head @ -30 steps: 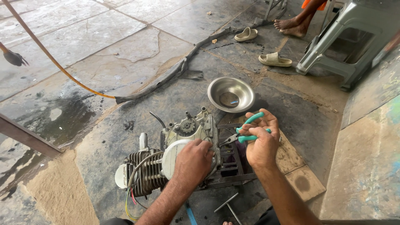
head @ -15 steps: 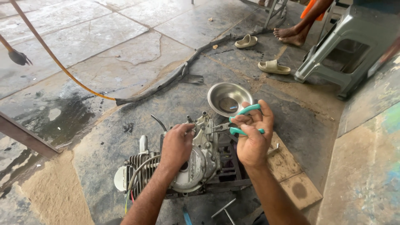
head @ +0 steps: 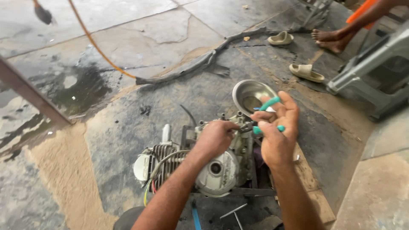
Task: Repairing and assembling a motorcycle engine component.
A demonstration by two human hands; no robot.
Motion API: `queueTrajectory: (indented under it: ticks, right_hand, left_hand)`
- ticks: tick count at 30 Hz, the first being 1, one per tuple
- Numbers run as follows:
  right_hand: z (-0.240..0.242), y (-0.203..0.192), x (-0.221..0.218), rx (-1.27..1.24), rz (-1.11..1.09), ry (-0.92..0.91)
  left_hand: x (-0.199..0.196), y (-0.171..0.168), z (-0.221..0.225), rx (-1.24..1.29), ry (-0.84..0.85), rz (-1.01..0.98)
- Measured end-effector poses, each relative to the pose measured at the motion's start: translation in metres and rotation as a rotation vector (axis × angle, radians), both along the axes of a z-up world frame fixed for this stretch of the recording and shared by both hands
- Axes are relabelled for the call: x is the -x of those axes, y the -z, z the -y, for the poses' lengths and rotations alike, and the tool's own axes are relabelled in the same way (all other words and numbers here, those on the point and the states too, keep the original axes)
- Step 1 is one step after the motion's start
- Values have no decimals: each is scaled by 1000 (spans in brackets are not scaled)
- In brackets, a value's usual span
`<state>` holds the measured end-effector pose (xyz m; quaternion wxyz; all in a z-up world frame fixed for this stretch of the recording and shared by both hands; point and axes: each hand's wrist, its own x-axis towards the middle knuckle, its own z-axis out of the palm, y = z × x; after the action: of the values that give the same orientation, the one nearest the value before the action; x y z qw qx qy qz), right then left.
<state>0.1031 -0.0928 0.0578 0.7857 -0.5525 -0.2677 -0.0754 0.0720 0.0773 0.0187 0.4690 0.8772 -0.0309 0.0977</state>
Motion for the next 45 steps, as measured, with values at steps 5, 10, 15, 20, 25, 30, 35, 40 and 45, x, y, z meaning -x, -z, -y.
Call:
queueTrajectory:
  ticks: [5,10,15,20,25,30,35,40,45]
  right_hand:
    - [-7,0,6,28,21,46]
    - [-15,3,14,56,67,155]
    - [-24,9,16,195,184,301]
    - [-22,1,9,359,337,255]
    - [-20,-14,1,485,405,70]
    - [-18,-16,1,463,411,-42]
    - [-10,-25,5,512,423,165]
    - [-4,-37,12,341,402,220]
    - [-2,-26,15,337,316,269]
  left_hand:
    - [0,3,-1,4,-10,14]
    - [-4,8,2,-6,-3,22]
    - [-2,1,2,-19,0,-60]
    - [-3,-1,2,16,25,-99]
    - [3,-21,-4,160,114,57]
    - [12,-39,-6,241,225,-9]
    - [10,-56,-4,244,222,104]
    - [11,-57,-2,309,165,247]
    - [10,-50,4,249,140,211]
